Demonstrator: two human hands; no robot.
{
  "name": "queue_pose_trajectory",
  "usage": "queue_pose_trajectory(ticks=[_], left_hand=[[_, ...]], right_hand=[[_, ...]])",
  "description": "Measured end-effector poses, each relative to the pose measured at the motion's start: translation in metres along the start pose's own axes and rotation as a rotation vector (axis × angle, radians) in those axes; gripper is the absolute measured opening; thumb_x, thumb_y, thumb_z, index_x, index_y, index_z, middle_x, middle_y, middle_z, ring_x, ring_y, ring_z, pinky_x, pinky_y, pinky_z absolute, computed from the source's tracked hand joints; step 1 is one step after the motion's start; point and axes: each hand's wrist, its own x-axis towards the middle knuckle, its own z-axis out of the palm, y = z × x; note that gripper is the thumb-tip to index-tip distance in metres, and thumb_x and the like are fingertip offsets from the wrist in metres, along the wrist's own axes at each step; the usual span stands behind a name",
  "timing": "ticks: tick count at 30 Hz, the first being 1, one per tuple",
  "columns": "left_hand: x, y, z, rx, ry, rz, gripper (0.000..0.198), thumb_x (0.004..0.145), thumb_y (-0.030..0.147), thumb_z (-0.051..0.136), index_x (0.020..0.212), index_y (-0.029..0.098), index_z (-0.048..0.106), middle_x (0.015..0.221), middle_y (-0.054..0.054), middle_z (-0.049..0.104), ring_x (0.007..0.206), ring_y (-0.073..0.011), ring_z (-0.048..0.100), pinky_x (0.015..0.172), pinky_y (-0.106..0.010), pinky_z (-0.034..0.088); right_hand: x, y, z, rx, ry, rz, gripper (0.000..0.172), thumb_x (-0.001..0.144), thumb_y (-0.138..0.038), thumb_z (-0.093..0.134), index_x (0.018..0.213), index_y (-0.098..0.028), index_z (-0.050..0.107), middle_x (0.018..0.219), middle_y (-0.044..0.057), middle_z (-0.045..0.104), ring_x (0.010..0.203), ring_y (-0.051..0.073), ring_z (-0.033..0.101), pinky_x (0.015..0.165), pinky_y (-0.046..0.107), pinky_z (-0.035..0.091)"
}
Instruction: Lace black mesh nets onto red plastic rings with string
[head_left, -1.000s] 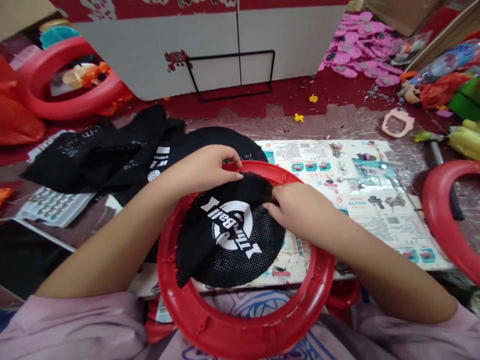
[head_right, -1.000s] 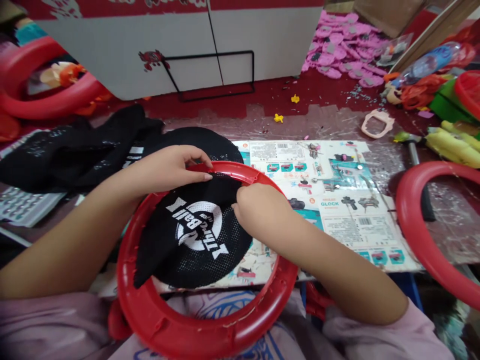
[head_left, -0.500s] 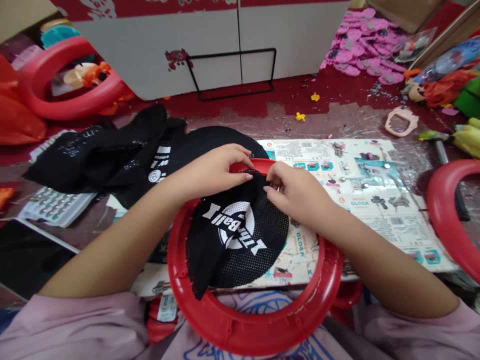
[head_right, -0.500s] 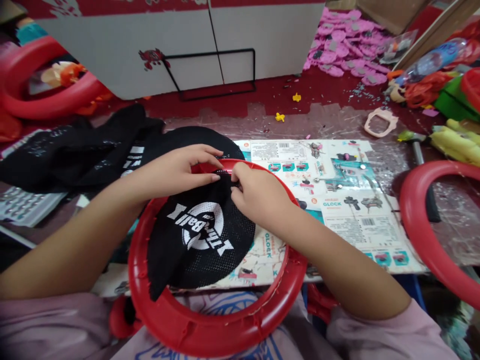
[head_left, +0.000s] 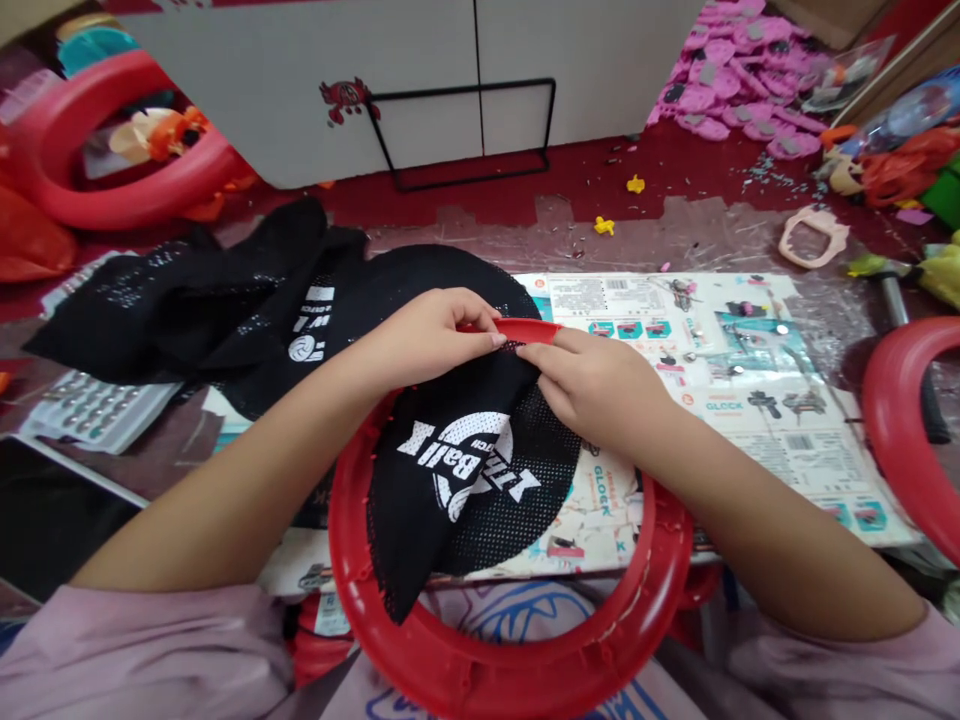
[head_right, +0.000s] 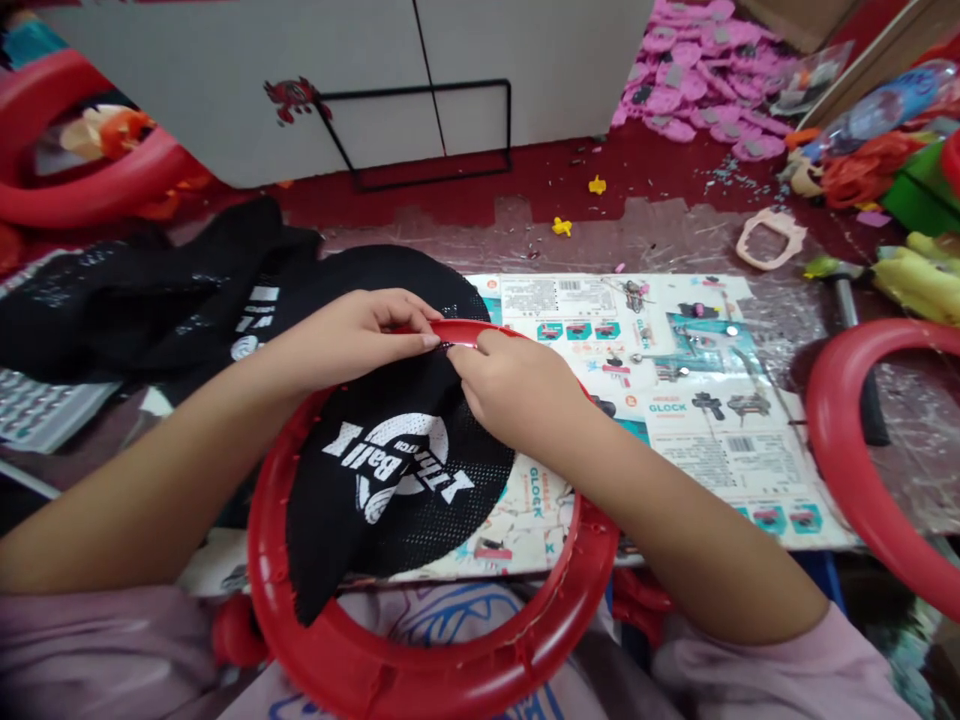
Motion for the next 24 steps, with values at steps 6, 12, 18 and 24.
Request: queue_pose_trajectory(ticks=[6,12,18,24], left_hand=[[0.001,0.000,0.003,0.037,0.002,-0.026,0.021,0.075,0.035,0.058,0.069,0.016,0.064,0.094,-0.004,0.068,0.087,-0.0202,0.062,0.080,-0.033,0.045],[0.001,0.001,0.005,0.063,0.018,-0.028,0.022,0.076,0.035,0.057,0.069,0.015,0.063,0.093,-0.006,0.067,0.085,-0.0197,0.061,0.080,-0.033,0.047],[0.001,-0.002,0.006,0.100,0.027,-0.034,0.019,0.077,0.033,0.057,0.069,0.016,0.063,0.095,-0.005,0.067,0.084,-0.0183,0.061,0.078,-0.032,0.047],[0.001,-0.004,0.012,0.182,0.066,0.004,0.018,0.077,0.027,0.055,0.065,0.016,0.062,0.092,-0.005,0.066,0.085,-0.0191,0.061,0.077,-0.033,0.046]], right_hand=[[0.000,0.000,0.000,-0.087,0.010,0.021,0.035,0.091,-0.019,0.039,0.110,-0.018,0.069,0.085,0.010,0.064,0.070,0.019,0.055,0.057,0.029,0.028],[0.000,0.000,-0.002,-0.113,-0.025,0.053,0.034,0.092,-0.020,0.039,0.109,-0.022,0.069,0.085,0.008,0.063,0.070,0.018,0.054,0.056,0.029,0.025],[0.000,-0.001,-0.002,-0.127,-0.052,0.065,0.034,0.092,-0.022,0.040,0.110,-0.024,0.068,0.086,0.008,0.063,0.070,0.018,0.055,0.054,0.029,0.022],[0.001,-0.002,-0.003,-0.132,-0.091,0.090,0.032,0.091,-0.022,0.042,0.110,-0.025,0.068,0.088,0.007,0.065,0.072,0.019,0.058,0.053,0.029,0.021]])
